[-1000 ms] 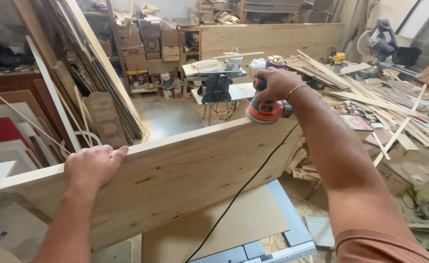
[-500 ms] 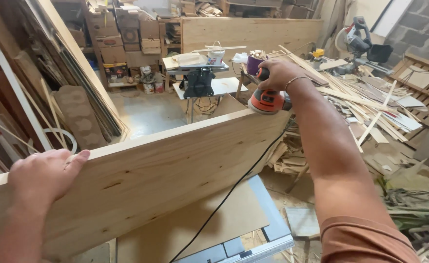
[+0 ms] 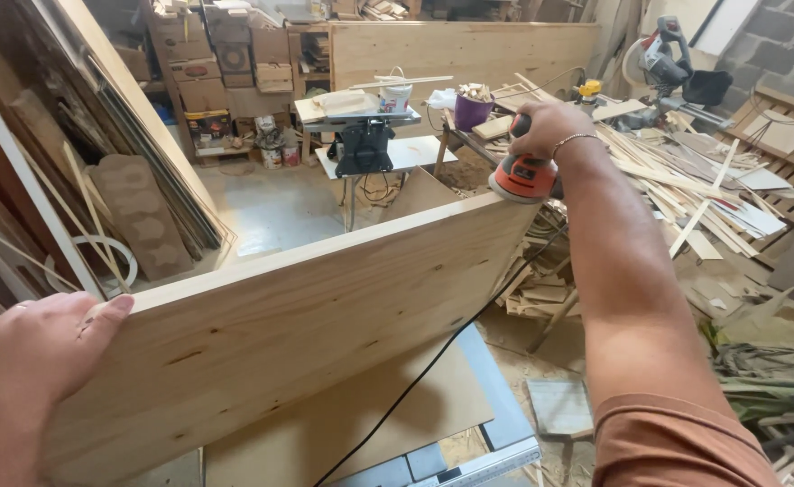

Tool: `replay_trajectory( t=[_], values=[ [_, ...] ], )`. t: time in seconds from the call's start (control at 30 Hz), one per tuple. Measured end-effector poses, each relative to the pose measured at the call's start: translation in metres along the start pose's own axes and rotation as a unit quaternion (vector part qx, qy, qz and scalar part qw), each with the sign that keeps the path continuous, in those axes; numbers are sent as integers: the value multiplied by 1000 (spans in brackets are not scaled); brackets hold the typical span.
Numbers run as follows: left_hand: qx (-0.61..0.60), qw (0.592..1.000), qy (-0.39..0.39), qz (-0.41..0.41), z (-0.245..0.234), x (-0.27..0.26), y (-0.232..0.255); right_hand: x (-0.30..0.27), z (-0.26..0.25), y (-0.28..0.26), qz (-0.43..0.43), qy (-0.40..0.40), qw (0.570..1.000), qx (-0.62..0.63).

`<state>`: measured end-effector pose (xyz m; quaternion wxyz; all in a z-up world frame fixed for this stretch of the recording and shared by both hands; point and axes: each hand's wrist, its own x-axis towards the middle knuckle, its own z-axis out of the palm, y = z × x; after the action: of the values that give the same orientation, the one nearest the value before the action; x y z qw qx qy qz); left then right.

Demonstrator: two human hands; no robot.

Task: Sanding the edges of a wooden panel using an orbital sander

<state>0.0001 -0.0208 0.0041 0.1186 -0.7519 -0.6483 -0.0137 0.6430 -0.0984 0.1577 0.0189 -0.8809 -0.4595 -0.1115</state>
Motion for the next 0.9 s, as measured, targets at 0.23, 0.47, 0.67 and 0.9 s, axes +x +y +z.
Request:
replay_trajectory(
  t=[0.23,0.47,0.67,0.9],
  values=[
    [44,997,68,2,31,7,-7,-4,-4,16,42,-8,999,25],
    [14,1000,9,0,5,-1,0,19,10,45,82,-16,996,15],
    [31,999,32,-1,12,-2,-1,14,7,49,89,-11,996,23],
    [19,997,75,0,20,2,-2,7,4,28,61,-7,998,-8]
  ],
)
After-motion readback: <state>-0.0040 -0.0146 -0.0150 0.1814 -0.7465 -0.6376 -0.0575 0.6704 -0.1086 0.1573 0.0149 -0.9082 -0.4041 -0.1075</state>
